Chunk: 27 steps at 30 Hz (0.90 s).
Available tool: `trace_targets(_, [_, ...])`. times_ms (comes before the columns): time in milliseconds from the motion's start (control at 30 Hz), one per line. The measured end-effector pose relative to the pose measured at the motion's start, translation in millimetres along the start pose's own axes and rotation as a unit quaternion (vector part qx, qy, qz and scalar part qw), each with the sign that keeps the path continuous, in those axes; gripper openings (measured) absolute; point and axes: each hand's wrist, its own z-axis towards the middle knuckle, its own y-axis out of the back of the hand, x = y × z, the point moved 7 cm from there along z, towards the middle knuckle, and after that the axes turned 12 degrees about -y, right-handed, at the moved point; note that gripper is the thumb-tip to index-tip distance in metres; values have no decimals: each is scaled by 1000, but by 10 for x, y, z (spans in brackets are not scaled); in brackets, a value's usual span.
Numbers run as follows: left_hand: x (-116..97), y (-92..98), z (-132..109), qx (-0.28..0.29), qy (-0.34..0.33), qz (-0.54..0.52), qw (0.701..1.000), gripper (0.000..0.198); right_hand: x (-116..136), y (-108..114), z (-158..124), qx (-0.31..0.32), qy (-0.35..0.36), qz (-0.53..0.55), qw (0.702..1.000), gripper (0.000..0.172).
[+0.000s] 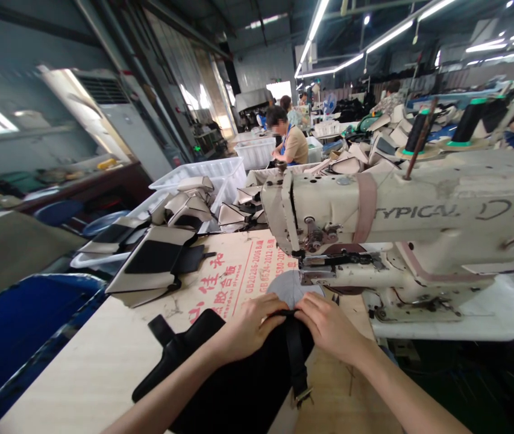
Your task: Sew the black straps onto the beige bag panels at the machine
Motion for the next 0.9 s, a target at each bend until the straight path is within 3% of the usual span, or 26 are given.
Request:
trace_targets(133, [170,-55,-83,39,9,11,999,34,-1,-14,-60,-46,-3,-25,999,19])
trace_targets(267, [293,-202,-133,100,-5,9,995,58,17,-54,-99,-39,9,-38,998,20])
trace_targets(400, [329,-173,-121,177,-25,-63,982,50,19,-65,-62,-18,18,-32,999,21])
trace_targets(533, [366,2,-97,135,-28,-115,984,38,-78,-3,9,-23,-37,6,999,20])
trace_targets(767, [622,-133,-21,19,24,-165,986,39,-197,38,79,16,-135,135,982,28])
trace_targets(833, [672,-63,65,22,29,-170,985,42,-275,-39,77,23,-181,198,963,32])
trace_targets(900, [696,65,196,72,25,-171,982,42,-367,-175,69,9,-233,275,933,36])
